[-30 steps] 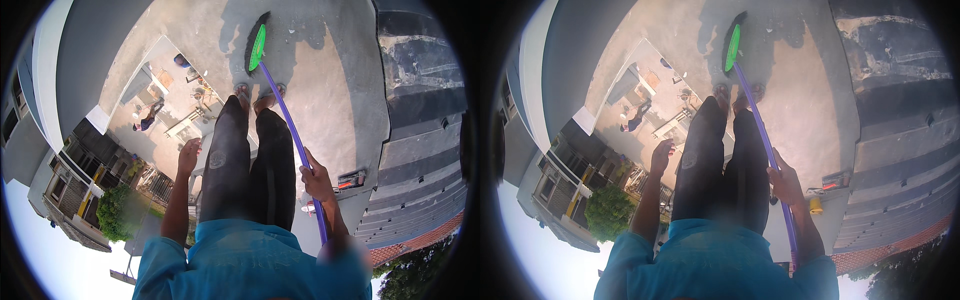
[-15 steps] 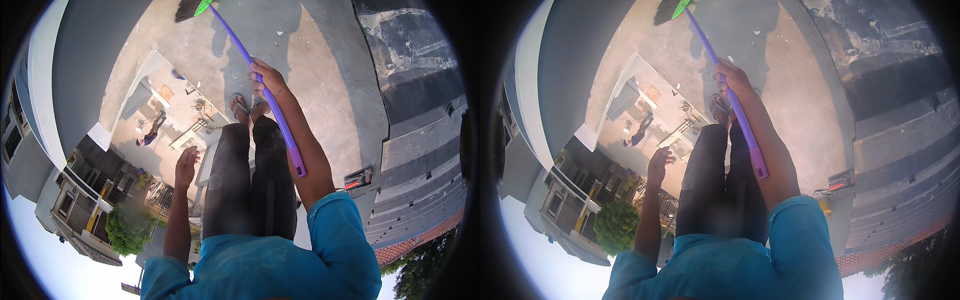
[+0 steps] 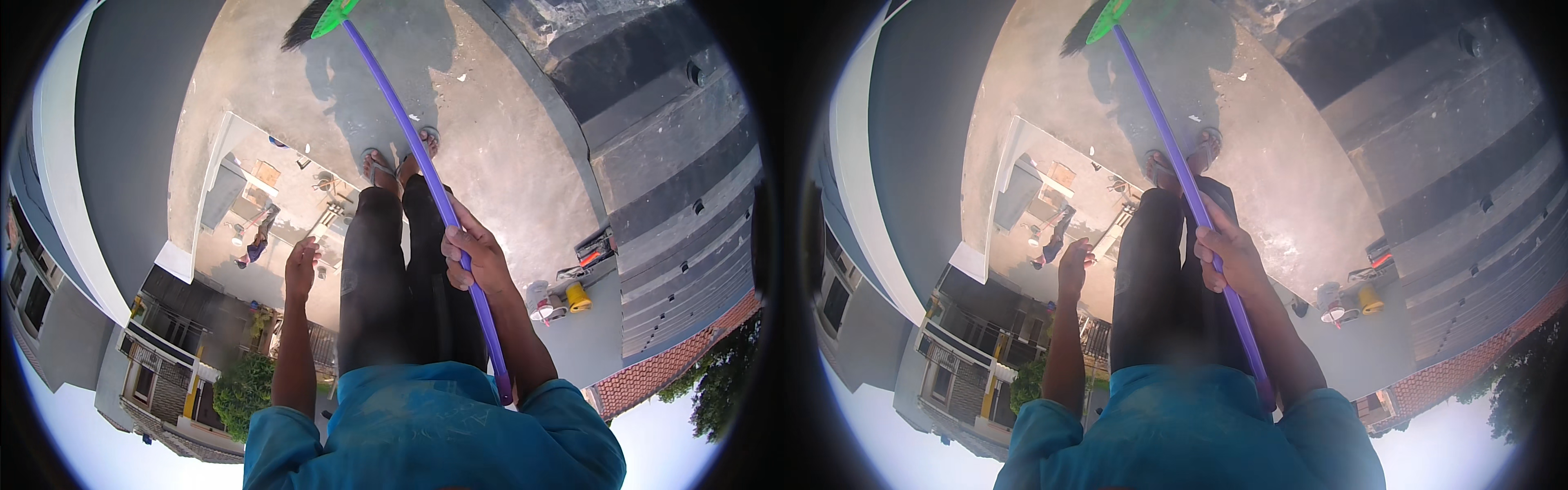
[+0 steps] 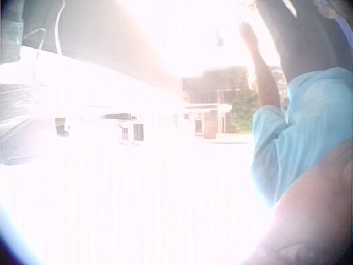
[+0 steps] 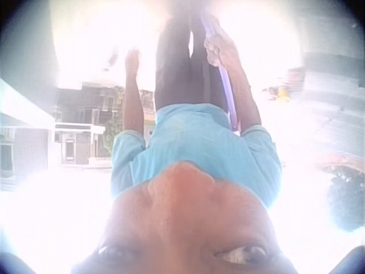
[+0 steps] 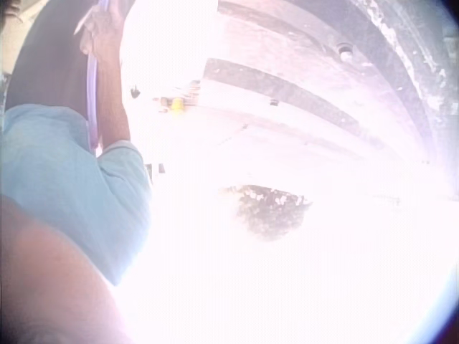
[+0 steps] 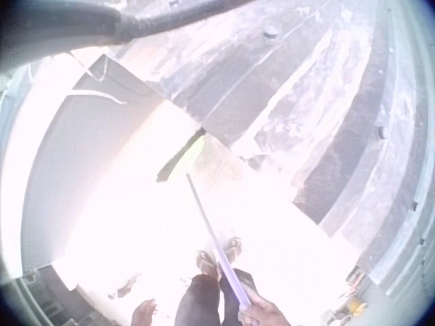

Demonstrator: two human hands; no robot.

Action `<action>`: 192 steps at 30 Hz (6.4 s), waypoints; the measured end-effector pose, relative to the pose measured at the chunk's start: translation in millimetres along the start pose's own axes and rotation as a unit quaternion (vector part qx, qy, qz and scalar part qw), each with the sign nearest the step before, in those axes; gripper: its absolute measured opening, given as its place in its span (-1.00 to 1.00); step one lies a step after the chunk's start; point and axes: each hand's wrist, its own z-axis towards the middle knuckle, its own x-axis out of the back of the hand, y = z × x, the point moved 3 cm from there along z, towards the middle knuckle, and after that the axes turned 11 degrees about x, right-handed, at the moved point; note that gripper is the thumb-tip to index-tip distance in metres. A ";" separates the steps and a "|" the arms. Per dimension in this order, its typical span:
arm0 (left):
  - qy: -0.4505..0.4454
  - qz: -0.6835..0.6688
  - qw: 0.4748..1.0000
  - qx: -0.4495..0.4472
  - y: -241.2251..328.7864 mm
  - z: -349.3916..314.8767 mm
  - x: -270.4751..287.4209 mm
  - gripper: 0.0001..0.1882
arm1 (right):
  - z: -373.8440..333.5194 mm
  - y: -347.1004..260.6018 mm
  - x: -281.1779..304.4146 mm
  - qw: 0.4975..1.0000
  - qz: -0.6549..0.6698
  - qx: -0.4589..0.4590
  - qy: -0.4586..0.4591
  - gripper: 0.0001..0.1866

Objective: The person cleans a rooftop terrace by wiping surfaces with a cloth, handling paint buckets and a brush, and sweeping the floor with a broom. The person moves between areas, picks up and sets down tools, and performs repeated wiping and sweeping motions.

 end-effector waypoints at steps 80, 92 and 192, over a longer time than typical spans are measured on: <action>0.029 0.473 -0.002 -0.881 580.9 -302.7 -402.5 -0.30 | 324.0 -22.6 32.0 0.876 0.175 0.398 0.207 -0.36; 0.019 0.418 0.097 -0.903 574.9 -298.0 -404.5 -0.33 | 146.4 14.9 141.4 0.763 0.362 0.453 0.285 -0.38; 0.055 0.396 0.144 -0.905 583.4 -284.1 -414.6 -0.18 | -111.1 314.1 100.8 0.874 0.112 0.095 0.463 -0.43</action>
